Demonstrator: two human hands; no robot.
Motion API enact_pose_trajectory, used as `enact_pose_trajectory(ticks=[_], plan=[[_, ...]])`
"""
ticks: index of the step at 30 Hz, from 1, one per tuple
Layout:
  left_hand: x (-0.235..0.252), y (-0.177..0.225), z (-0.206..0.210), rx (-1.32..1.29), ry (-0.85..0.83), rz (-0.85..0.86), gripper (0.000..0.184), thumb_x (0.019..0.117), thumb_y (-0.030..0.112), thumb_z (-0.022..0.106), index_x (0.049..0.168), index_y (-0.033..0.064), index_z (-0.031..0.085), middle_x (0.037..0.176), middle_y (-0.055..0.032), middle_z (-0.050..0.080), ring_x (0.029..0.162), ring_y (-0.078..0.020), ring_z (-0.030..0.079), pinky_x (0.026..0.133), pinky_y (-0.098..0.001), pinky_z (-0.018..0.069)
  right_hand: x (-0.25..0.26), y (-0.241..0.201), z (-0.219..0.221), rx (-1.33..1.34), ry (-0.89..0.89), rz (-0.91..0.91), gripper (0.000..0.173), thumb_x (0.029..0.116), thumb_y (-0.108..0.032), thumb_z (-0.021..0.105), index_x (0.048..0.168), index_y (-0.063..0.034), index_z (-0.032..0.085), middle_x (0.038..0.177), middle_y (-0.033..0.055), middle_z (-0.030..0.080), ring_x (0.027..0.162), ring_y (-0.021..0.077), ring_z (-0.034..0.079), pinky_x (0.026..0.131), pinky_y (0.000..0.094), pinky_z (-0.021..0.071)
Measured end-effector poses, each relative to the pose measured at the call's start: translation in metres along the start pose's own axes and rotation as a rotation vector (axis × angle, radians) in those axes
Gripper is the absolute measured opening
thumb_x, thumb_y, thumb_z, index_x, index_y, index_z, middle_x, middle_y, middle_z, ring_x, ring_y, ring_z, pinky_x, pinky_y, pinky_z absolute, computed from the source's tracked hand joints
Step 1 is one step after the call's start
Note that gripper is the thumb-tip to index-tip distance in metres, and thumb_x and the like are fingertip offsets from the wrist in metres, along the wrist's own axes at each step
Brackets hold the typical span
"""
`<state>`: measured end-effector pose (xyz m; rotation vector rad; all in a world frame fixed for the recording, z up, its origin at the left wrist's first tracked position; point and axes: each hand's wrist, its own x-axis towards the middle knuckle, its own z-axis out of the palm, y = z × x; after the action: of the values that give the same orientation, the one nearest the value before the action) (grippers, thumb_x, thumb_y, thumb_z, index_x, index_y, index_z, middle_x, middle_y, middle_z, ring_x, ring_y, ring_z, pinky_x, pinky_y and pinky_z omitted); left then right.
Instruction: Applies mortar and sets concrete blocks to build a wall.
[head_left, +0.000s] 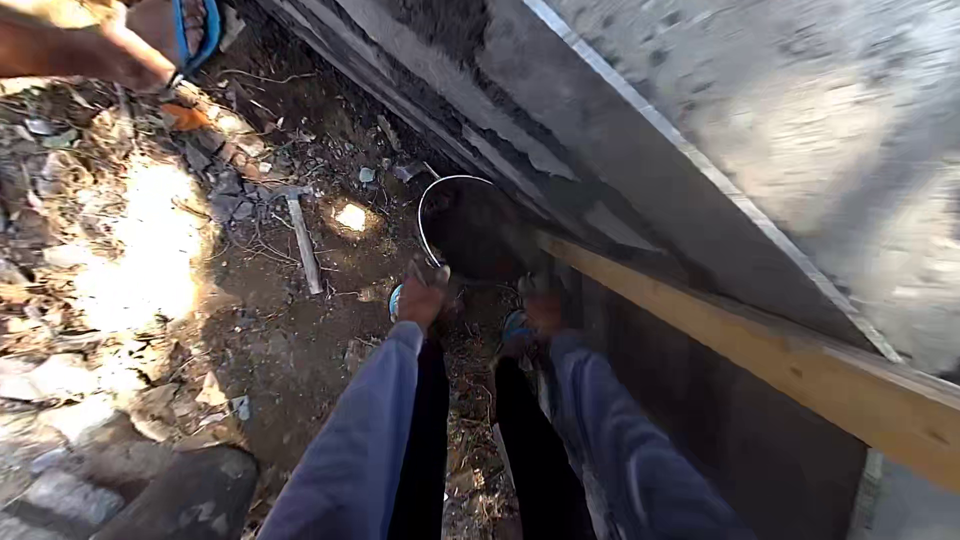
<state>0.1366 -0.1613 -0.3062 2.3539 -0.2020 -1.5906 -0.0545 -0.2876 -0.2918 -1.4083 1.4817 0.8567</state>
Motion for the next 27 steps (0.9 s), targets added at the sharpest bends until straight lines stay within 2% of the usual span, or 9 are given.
enact_pose_trajectory(ticks=[3, 5, 7, 11, 13, 16, 20, 22, 27], plan=[[0.089, -0.007, -0.009, -0.191, -0.038, 0.059, 0.082, 0.1005, 0.036, 0.065, 0.163, 0.0095, 0.019, 0.154, -0.0253, 0.044, 0.134, -0.0434, 0.05, 0.105, -0.0624, 0.0441, 0.1, -0.027, 0.004, -0.202, 0.05, -0.052, 0.056, 0.1113, -0.041, 0.037, 0.135, 0.0044, 0.059, 0.13, 0.0305, 0.063, 0.123, 0.0455, 0.062, 0.103, 0.0643, 0.0471], [0.141, -0.006, -0.006, -0.28, -0.088, 0.045, 0.076, 0.0963, 0.025, 0.067, 0.161, 0.0165, 0.027, 0.151, -0.0183, 0.048, 0.129, -0.036, 0.055, 0.095, -0.0597, 0.0513, 0.134, -0.051, 0.032, -0.365, 0.067, -0.138, 0.049, 0.1097, -0.036, 0.042, 0.138, 0.0016, 0.058, 0.131, 0.0294, 0.063, 0.123, 0.0469, 0.061, 0.101, 0.0679, 0.0471], [0.166, -0.007, -0.004, -0.302, -0.086, 0.02, 0.06, 0.095, 0.019, 0.066, 0.15, 0.0118, 0.043, 0.134, -0.0164, 0.058, 0.115, -0.0295, 0.06, 0.088, -0.0532, 0.0532, 0.131, -0.066, 0.07, -0.471, 0.049, -0.141, 0.044, 0.1089, -0.023, 0.044, 0.144, 0.0017, 0.051, 0.129, 0.0312, 0.063, 0.117, 0.0498, 0.063, 0.094, 0.0677, 0.0504], [0.168, -0.018, -0.003, -0.328, -0.144, 0.063, 0.062, 0.0962, 0.009, 0.063, 0.153, 0.0133, 0.038, 0.131, -0.0159, 0.059, 0.104, -0.0259, 0.065, 0.079, -0.0462, 0.058, 0.101, -0.05, 0.09, -0.562, -0.026, -0.195, 0.041, 0.1051, -0.012, 0.05, 0.144, 0.0004, 0.049, 0.125, 0.0294, 0.064, 0.105, 0.049, 0.068, 0.084, 0.0649, 0.0555], [0.161, -0.027, 0.0, -0.328, -0.185, 0.17, 0.077, 0.094, 0.003, 0.061, 0.161, 0.0147, 0.027, 0.146, -0.0165, 0.052, 0.12, -0.0269, 0.061, 0.093, -0.0475, 0.056, 0.082, -0.025, 0.062, -0.557, 0.001, -0.295, 0.042, 0.108, -0.029, 0.051, 0.144, -0.0068, 0.052, 0.118, 0.0245, 0.069, 0.101, 0.0453, 0.07, 0.082, 0.0641, 0.0555], [0.128, -0.035, 0.003, -0.246, -0.187, 0.286, 0.078, 0.0953, 0.006, 0.059, 0.163, 0.0094, 0.022, 0.157, -0.0175, 0.043, 0.138, -0.0301, 0.05, 0.11, -0.0495, 0.0443, 0.06, 0.004, 0.033, -0.436, 0.086, -0.226, 0.045, 0.1085, -0.04, 0.047, 0.137, -0.0078, 0.061, 0.13, 0.0215, 0.064, 0.115, 0.042, 0.065, 0.093, 0.0636, 0.052], [0.111, -0.051, 0.009, -0.174, -0.177, 0.356, 0.073, 0.0958, 0.009, 0.06, 0.162, 0.0134, 0.028, 0.158, -0.0129, 0.044, 0.14, -0.027, 0.048, 0.113, -0.0484, 0.0422, 0.088, 0.007, 0.037, -0.379, 0.091, 0.014, 0.051, 0.1108, -0.042, 0.038, 0.132, -0.002, 0.063, 0.12, 0.0278, 0.068, 0.114, 0.0453, 0.066, 0.094, 0.0643, 0.0507], [0.107, -0.059, 0.01, -0.132, -0.171, 0.343, 0.072, 0.096, 0.016, 0.063, 0.161, 0.021, 0.032, 0.153, -0.0109, 0.051, 0.133, -0.0305, 0.055, 0.105, -0.0559, 0.0466, 0.121, 0.003, 0.06, -0.364, -0.008, -0.064, 0.049, 0.1096, -0.041, 0.042, 0.128, -0.0039, 0.068, 0.122, 0.0267, 0.068, 0.118, 0.0448, 0.064, 0.098, 0.066, 0.0492], [0.126, -0.043, 0.011, -0.227, -0.269, 0.303, 0.069, 0.1006, 0.022, 0.064, 0.161, 0.0134, 0.032, 0.158, -0.0104, 0.045, 0.142, -0.0197, 0.046, 0.118, -0.0422, 0.0374, 0.151, -0.01, 0.093, -0.421, -0.091, -0.235, 0.056, 0.1113, -0.046, 0.031, 0.124, -0.0063, 0.067, 0.115, 0.0232, 0.069, 0.11, 0.042, 0.067, 0.089, 0.0642, 0.0523]])
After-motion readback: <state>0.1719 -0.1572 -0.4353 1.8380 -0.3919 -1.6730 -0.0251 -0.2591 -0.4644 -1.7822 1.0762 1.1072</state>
